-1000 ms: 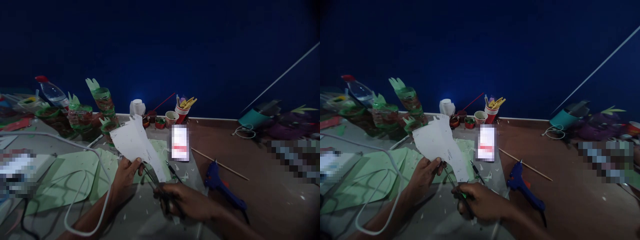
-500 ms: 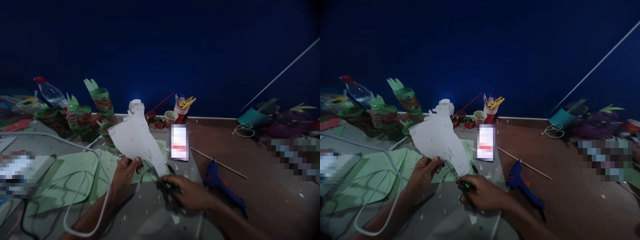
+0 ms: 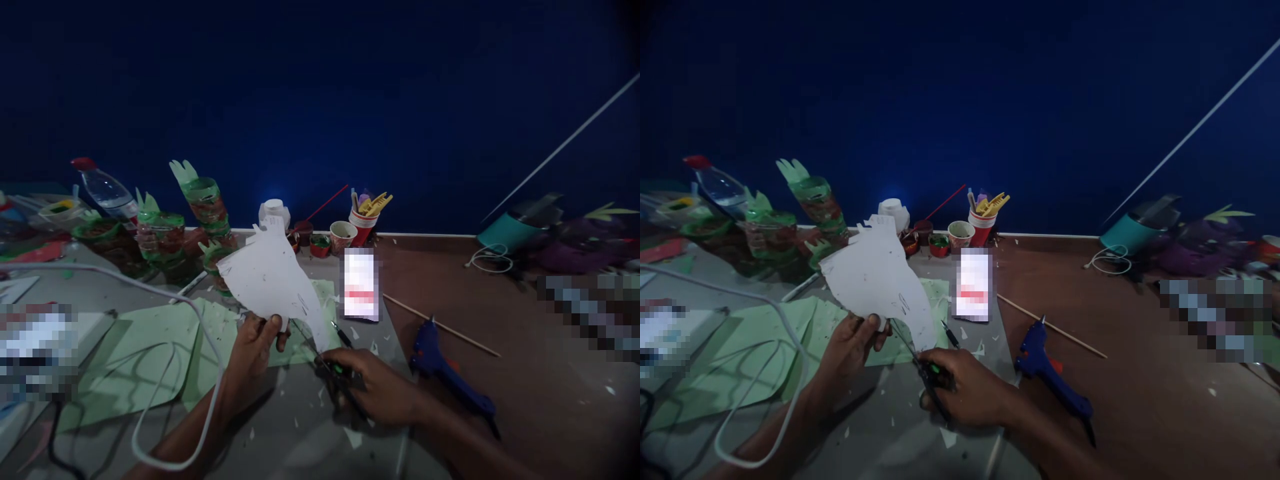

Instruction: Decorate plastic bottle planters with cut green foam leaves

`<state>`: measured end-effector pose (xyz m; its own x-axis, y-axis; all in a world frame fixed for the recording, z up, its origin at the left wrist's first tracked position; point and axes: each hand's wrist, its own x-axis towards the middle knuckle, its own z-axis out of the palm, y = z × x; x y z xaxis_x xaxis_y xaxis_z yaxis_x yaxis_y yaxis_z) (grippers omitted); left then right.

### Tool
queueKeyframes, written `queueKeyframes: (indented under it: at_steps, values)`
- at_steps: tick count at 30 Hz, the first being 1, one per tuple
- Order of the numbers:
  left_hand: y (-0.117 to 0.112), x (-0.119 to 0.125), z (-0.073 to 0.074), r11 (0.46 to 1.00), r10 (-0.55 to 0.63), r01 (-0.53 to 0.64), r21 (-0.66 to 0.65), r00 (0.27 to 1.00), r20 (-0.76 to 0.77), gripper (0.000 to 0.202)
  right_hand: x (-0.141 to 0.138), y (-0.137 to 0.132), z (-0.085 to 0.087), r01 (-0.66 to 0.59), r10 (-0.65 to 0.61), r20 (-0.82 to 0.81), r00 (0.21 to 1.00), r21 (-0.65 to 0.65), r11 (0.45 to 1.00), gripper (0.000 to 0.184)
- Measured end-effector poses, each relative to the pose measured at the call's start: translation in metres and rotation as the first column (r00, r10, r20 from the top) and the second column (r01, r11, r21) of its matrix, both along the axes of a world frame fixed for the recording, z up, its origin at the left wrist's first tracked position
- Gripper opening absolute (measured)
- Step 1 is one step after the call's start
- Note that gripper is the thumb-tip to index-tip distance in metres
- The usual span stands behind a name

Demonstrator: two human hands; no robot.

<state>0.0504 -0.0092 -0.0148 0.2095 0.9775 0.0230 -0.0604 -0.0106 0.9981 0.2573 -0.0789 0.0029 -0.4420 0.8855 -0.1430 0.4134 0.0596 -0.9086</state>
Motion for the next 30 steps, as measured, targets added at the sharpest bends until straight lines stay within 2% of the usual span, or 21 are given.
queueKeyframes:
  at_steps: [6, 10, 13, 15, 17, 21, 25, 27, 30]
  values:
    - [-0.002, 0.001, 0.008, 1.0, 0.011, -0.011, 0.013, 0.999, -0.032, 0.029, -0.001, 0.0, -0.001, 0.008, -0.008, -0.041, 0.999, -0.002, 1.0, 0.034]
    - [-0.006, 0.002, 0.01, 0.999, 0.024, -0.022, -0.027, 0.997, 0.067, 0.031, 0.002, -0.001, 0.0, 0.041, -0.042, -0.099, 0.994, -0.013, 0.999, 0.035]
    - [-0.007, 0.003, 0.009, 0.996, 0.041, -0.026, -0.083, 0.982, 0.187, 0.032, 0.003, -0.002, -0.004, 0.079, -0.074, -0.05, 0.996, 0.097, 0.992, 0.039]
    - [-0.008, 0.002, 0.009, 0.996, 0.03, -0.007, -0.092, 0.968, 0.248, 0.031, 0.003, -0.002, -0.01, 0.128, -0.133, 0.009, 0.991, 0.218, 0.967, 0.048]
    - [-0.009, 0.001, 0.008, 0.996, 0.002, 0.021, -0.081, 0.962, 0.273, 0.032, 0.002, -0.003, -0.017, 0.173, -0.191, 0.037, 0.981, 0.283, 0.943, 0.052]
    - [-0.01, 0.0, 0.006, 0.994, -0.05, 0.073, -0.08, 0.965, 0.258, 0.032, 0.0, -0.003, -0.027, 0.22, -0.222, -0.02, 0.975, 0.256, 0.941, 0.049]
    - [-0.011, -0.001, 0.005, 0.993, -0.081, 0.096, -0.063, 0.976, 0.2, 0.032, 0.003, -0.001, -0.026, 0.232, -0.214, -0.106, 0.971, 0.215, 0.949, 0.04]
    - [-0.011, -0.002, 0.005, 0.995, -0.085, 0.092, -0.034, 0.983, 0.164, 0.03, 0.006, 0.002, -0.022, 0.196, -0.175, -0.106, 0.979, 0.24, 0.951, 0.04]
    - [-0.013, -0.004, 0.007, 0.999, -0.045, 0.041, 0.032, 0.99, 0.135, 0.027, 0.012, 0.006, -0.016, 0.143, -0.133, -0.052, 0.99, 0.352, 0.925, 0.048]
